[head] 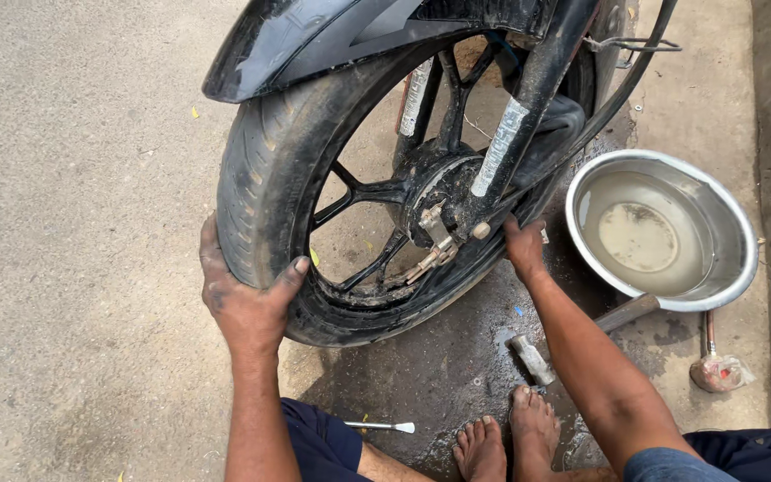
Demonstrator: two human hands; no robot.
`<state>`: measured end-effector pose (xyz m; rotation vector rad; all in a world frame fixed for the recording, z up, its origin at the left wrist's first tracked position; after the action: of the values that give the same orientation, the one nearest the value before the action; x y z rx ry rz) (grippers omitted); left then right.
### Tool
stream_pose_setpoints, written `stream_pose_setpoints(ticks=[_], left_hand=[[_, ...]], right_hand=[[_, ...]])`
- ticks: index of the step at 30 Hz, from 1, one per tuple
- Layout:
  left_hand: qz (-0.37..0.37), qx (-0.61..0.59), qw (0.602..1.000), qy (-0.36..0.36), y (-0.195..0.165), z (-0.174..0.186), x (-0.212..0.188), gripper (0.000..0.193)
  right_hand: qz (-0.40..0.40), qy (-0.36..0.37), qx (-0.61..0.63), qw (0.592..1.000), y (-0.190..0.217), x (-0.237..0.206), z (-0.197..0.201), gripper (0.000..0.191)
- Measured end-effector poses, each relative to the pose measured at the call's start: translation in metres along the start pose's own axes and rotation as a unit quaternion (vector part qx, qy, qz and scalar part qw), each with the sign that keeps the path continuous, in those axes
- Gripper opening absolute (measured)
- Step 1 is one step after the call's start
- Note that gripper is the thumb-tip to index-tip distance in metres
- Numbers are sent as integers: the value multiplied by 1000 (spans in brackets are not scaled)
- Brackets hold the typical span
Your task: The person sits on the ground at a motorcycle's front wheel and pries the tire bead away from the rim by hand. They pull the inner tube out from inside the tire, handle and reposition the tube against the wheel, then work the tire bead back toward the rim and press the wheel assembly into place.
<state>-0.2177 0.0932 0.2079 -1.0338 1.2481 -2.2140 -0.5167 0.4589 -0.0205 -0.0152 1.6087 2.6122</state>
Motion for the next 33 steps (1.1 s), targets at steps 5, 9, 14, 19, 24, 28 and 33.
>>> stream_pose_setpoints(ticks=[5,9,14,19,24,28,33], left_hand=[[6,2,1000,6,17,-6,-6,115],[22,26,999,12,36,-10,-10,120],[13,15,1000,-11,39,-11,-17,119],[24,43,999,16,16,-6,-12,116],[17,19,1000,-14,20,-11,-7,116],[-13,16,1000,-21,58,-16,-19,119],[7,7,997,-79,112,-43,-67,125]], right_hand=[[89,-78,-61,991,43,-29,22,63],[93,67,192,975,59,-35,23,37],[221,57,-60,972,52,-14,21,22],[248,-26,-241,938,12,-39,36,26],[100,-36,-122,987,-24,-62,40,36],[33,-130,167,977,-16,-35,41,62],[201,-70,113,971,50,24,61,89]])
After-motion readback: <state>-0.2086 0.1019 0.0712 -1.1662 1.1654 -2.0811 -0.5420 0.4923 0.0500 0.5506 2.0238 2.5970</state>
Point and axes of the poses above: each hand's wrist, its own x-axis towards the middle knuckle, its own z-axis out of the back of the hand, y = z × x, the point moved 3 cm from there along x, towards the middle knuckle, and after that the axes turned 5 degrees about y, right-handed, at the moved point
